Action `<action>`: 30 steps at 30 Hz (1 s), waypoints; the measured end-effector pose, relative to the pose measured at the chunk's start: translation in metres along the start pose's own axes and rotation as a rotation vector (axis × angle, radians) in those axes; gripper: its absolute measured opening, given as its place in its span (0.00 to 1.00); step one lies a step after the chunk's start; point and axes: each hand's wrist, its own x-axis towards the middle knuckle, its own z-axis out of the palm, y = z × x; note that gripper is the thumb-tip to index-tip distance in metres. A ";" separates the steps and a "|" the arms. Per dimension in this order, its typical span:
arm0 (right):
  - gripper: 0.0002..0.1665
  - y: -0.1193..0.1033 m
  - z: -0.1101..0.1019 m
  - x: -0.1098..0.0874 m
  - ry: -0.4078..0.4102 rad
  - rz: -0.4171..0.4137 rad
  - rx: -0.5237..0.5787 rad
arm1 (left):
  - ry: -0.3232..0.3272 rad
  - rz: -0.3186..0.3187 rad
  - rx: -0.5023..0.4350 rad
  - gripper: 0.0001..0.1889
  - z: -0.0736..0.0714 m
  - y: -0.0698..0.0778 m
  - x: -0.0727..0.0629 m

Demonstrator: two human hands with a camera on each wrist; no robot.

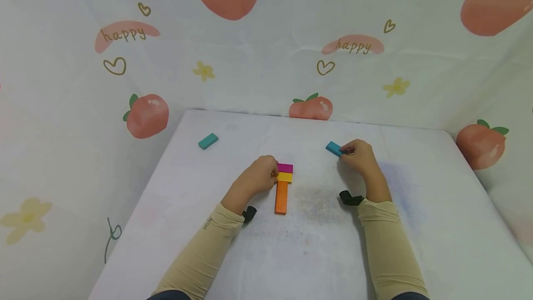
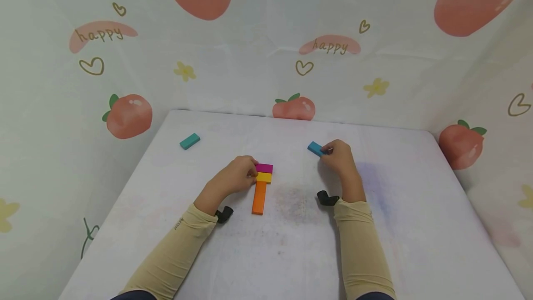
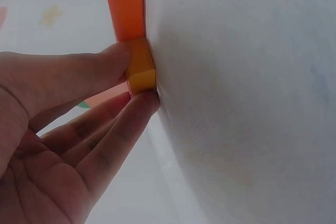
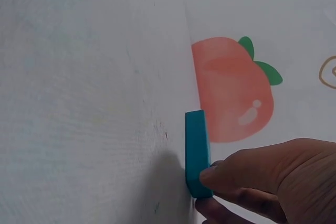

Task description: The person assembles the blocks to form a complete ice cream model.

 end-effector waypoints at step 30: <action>0.16 -0.025 0.023 -0.001 -0.021 -0.121 -0.013 | -0.012 -0.003 0.000 0.06 0.000 0.000 0.002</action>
